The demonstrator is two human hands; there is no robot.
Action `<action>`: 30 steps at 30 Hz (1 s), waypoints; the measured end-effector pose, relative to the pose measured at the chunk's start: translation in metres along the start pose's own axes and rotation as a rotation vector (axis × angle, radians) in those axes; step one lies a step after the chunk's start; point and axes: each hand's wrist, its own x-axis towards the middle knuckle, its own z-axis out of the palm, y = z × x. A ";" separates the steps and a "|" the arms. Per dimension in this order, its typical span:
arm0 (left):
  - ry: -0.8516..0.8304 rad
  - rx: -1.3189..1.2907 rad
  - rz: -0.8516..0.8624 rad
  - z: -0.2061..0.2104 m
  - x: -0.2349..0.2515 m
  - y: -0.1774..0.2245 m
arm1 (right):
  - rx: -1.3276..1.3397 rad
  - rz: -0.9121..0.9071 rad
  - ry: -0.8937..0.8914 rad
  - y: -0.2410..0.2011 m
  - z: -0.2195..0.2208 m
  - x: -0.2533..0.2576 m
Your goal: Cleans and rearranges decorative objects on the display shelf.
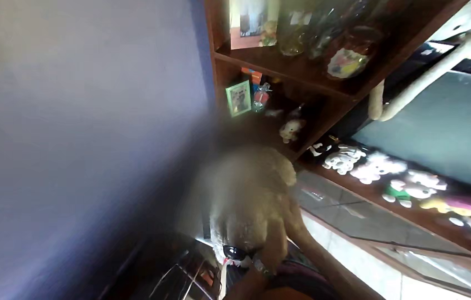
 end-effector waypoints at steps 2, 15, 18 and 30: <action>-0.136 0.037 0.063 0.004 -0.004 0.004 | -0.009 0.146 0.165 -0.007 -0.004 0.002; 0.242 0.097 0.279 -0.027 0.188 0.089 | 0.282 0.492 0.339 0.011 -0.111 0.055; 0.311 0.293 0.334 -0.046 0.294 0.078 | 0.224 0.532 0.354 0.010 -0.124 0.064; 0.368 0.516 0.102 0.021 0.382 0.155 | 0.112 0.676 0.394 0.054 -0.173 0.038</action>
